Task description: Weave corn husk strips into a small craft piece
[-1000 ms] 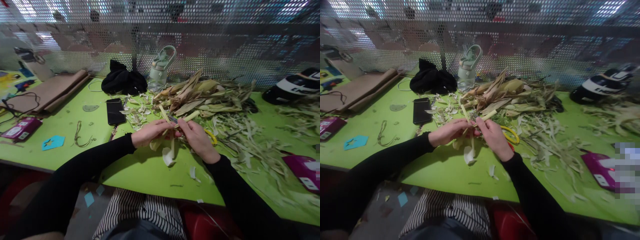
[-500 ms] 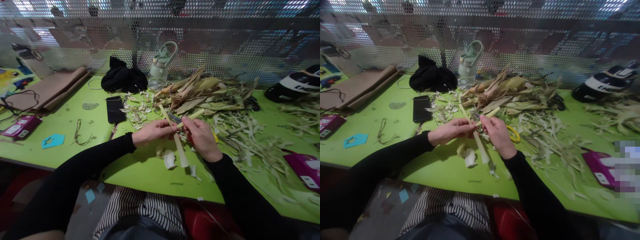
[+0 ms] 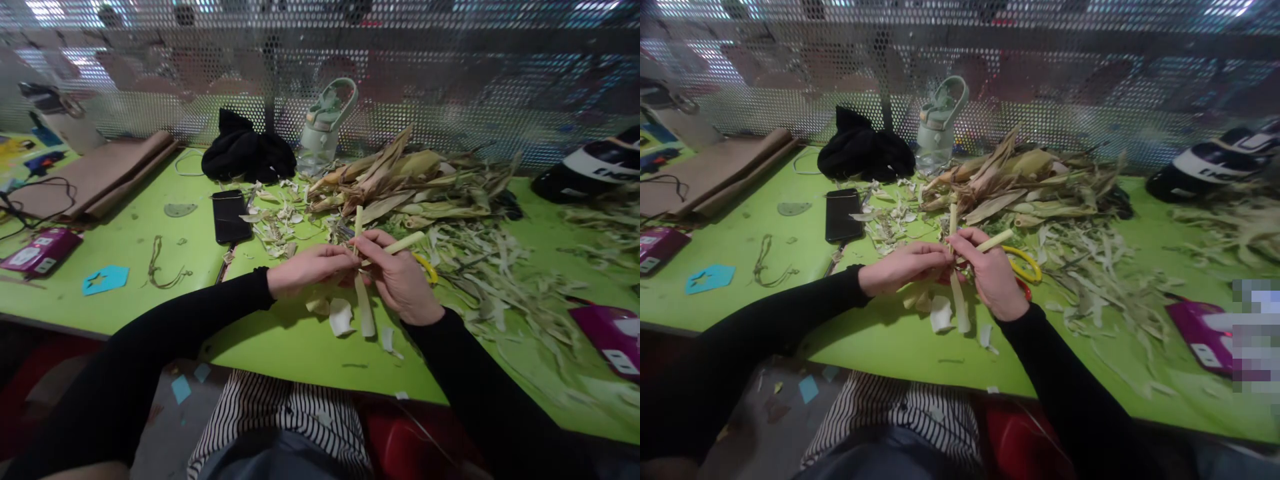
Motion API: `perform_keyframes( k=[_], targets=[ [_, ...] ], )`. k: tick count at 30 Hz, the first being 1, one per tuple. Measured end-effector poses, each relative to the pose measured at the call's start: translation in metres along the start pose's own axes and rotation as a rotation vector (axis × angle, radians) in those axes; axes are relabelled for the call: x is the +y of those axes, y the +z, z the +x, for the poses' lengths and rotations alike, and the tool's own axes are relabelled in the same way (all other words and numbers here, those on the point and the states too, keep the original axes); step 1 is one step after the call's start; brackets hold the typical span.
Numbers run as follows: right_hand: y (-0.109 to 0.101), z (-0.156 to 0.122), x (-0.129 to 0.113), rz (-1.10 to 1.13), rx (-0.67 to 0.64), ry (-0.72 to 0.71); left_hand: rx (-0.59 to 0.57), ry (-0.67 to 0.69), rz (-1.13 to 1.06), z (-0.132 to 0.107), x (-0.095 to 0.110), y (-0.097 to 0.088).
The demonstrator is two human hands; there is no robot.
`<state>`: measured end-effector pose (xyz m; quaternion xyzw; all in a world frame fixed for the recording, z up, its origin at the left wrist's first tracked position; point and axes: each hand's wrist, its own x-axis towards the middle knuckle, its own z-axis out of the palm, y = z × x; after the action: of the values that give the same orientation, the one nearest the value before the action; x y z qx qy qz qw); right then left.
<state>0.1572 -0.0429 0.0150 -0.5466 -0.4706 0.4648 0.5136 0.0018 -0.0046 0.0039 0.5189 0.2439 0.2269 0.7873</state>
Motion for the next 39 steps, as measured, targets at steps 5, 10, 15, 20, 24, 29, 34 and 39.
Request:
perform_keyframes(
  k=[5,10,15,20,24,29,34,39],
  targets=[
    [0.003,-0.002,0.001,-0.004,0.030,-0.016,-0.004,0.019,0.011,0.002,-0.003,0.001],
    [0.005,-0.002,0.006,0.028,0.012,0.037,0.026,-0.069,-0.043,0.004,-0.007,0.000],
    [0.003,0.000,0.003,0.049,-0.001,0.076,-0.048,-0.105,-0.128,0.004,-0.003,-0.003],
    [-0.005,0.000,-0.003,0.044,-0.025,0.033,0.002,-0.139,-0.252,0.002,0.009,0.002],
    [-0.008,0.002,0.001,0.051,-0.056,0.033,0.087,-0.107,-0.275,0.000,0.014,0.006],
    [-0.012,0.007,0.007,-0.103,-0.056,-0.028,0.149,0.073,-0.207,0.002,0.011,0.000],
    [-0.014,0.007,0.007,-0.386,-0.075,-0.126,0.239,0.228,0.090,0.010,0.002,-0.012],
    [-0.014,0.004,0.003,-0.457,-0.134,-0.111,0.312,0.233,0.464,0.008,0.005,-0.013]
  ],
)
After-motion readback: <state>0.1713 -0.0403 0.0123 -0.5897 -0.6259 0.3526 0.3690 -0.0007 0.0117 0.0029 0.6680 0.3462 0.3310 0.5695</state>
